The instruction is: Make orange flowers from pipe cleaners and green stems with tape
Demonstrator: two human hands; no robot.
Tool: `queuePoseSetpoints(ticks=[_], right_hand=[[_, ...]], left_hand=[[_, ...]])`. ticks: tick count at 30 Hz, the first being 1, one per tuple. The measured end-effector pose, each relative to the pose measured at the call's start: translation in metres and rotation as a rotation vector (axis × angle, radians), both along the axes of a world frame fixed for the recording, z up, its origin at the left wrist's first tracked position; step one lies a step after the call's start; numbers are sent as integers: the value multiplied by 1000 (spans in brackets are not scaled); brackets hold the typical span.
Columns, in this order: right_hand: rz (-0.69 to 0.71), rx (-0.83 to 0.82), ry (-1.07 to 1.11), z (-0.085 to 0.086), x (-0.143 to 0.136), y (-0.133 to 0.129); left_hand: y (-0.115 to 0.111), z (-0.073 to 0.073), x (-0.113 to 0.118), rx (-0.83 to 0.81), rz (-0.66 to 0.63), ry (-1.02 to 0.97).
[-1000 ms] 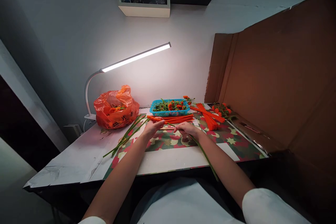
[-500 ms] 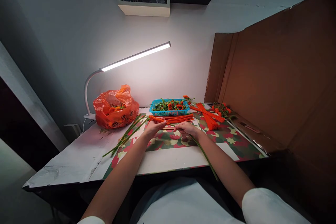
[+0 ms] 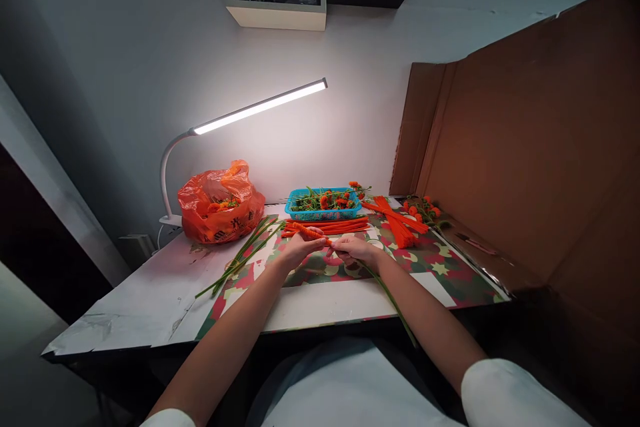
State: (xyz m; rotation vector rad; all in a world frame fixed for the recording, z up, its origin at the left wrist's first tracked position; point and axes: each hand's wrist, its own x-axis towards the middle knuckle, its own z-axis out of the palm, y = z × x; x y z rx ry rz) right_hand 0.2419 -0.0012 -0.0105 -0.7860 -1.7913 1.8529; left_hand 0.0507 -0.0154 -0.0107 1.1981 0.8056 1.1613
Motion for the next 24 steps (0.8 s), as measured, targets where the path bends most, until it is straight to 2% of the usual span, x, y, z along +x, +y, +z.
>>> queuePoseSetpoints(ticks=[2, 6, 8, 11, 15, 24], right_hand=[[9, 12, 5, -1, 0, 0], [-14, 34, 31, 1, 0, -1], [-36, 32, 49, 1, -1, 1], [-78, -2, 56, 0, -2, 4], [-124, 3, 37, -2, -2, 7], [-10, 34, 27, -8, -1, 11]], left_hand=[[3, 1, -1, 5, 32, -46], [12, 9, -8, -61, 294, -246], [15, 13, -12, -119, 344, -301], [17, 15, -15, -159, 358, -329], [18, 10, -14, -144, 342, -309], [18, 6, -14, -95, 261, -228]])
